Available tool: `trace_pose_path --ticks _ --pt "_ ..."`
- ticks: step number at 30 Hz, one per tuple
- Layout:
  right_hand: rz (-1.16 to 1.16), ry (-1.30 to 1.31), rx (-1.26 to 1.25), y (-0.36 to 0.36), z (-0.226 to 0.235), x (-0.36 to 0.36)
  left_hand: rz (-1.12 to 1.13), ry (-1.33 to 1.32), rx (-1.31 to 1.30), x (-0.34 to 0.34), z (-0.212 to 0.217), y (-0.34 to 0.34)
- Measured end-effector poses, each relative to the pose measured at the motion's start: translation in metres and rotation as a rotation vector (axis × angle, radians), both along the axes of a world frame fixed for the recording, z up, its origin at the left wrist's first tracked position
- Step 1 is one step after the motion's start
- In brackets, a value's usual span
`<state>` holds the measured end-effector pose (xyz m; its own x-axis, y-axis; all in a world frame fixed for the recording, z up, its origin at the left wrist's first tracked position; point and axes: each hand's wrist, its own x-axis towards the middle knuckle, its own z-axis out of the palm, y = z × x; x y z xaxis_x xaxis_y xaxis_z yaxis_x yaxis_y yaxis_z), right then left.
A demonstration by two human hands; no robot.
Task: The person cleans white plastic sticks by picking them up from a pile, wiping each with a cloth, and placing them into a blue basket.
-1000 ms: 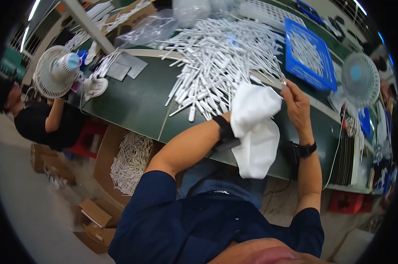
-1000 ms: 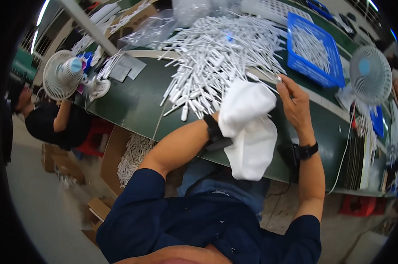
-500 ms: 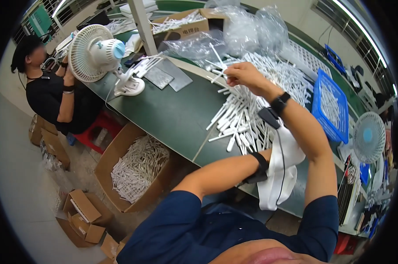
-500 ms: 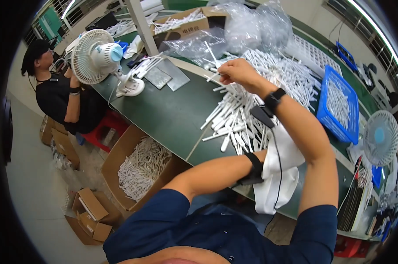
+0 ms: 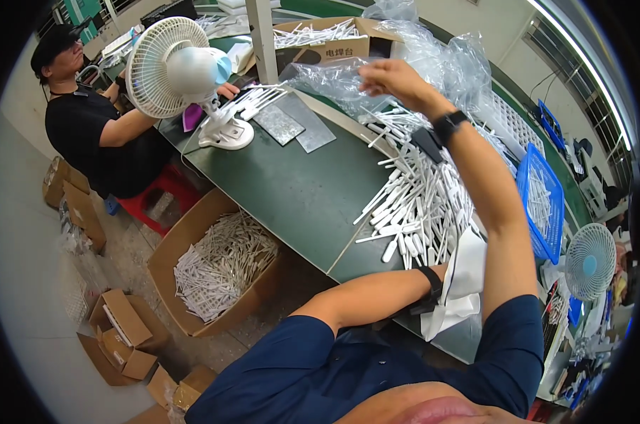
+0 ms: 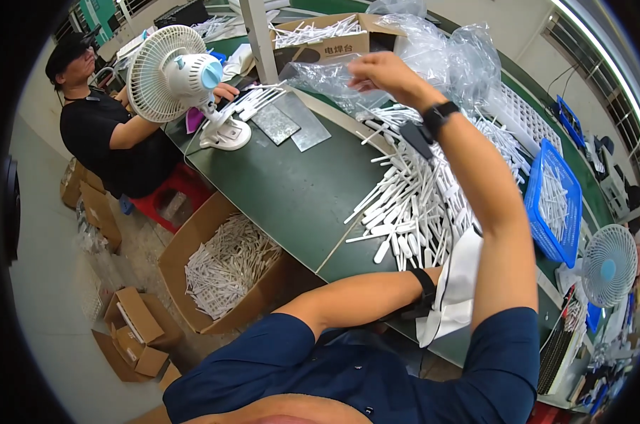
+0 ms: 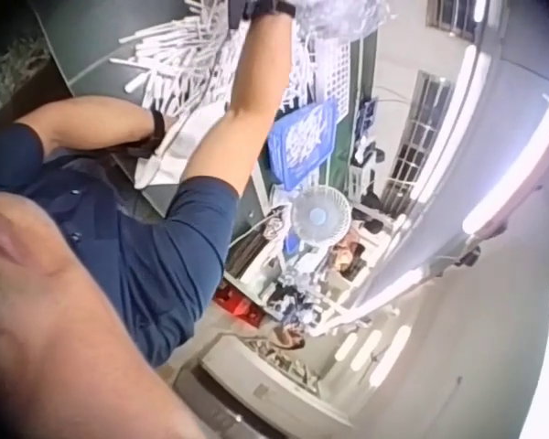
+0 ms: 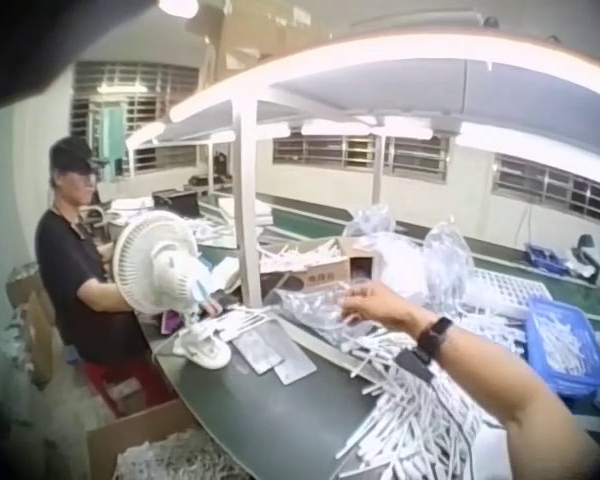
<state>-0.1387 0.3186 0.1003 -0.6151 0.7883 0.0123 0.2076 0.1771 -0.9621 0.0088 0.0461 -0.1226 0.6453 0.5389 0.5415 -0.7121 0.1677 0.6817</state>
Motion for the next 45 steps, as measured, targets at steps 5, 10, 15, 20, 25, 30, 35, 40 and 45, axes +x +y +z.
trace_pose_path --ticks 5,10,15,20,25,30,35,40,45 --pt "0.127 -0.674 0.169 -0.084 0.017 0.103 -0.217 -0.135 -0.216 0.013 -0.019 0.001" --pt "0.026 -1.080 0.118 -0.160 0.006 0.237 -0.206 -0.096 -0.099 0.007 0.031 -0.005" --pt "-0.102 -0.957 0.133 -0.233 -0.049 0.295 0.724 0.475 1.022 -0.033 0.092 -0.006" --pt "-0.322 -0.621 -0.067 -0.256 -0.079 0.300 0.147 0.320 0.129 -0.030 0.064 -0.010" --pt "-0.566 -0.552 0.050 -0.278 -0.066 0.305 0.464 0.499 0.629 -0.042 0.093 -0.015" --pt "-0.828 -0.282 0.294 -0.309 -0.052 0.310 0.244 0.453 0.115 -0.045 0.113 -0.025" --pt "-1.062 -0.153 0.339 -0.341 -0.056 0.326 0.746 0.446 0.967 -0.045 0.113 -0.006" --pt "-1.108 0.526 0.177 -0.354 -0.074 0.317 0.778 0.510 1.097 -0.048 0.119 0.003" --pt "-0.899 0.517 0.007 -0.364 -0.107 0.312 0.418 0.617 0.311 -0.046 0.116 -0.007"
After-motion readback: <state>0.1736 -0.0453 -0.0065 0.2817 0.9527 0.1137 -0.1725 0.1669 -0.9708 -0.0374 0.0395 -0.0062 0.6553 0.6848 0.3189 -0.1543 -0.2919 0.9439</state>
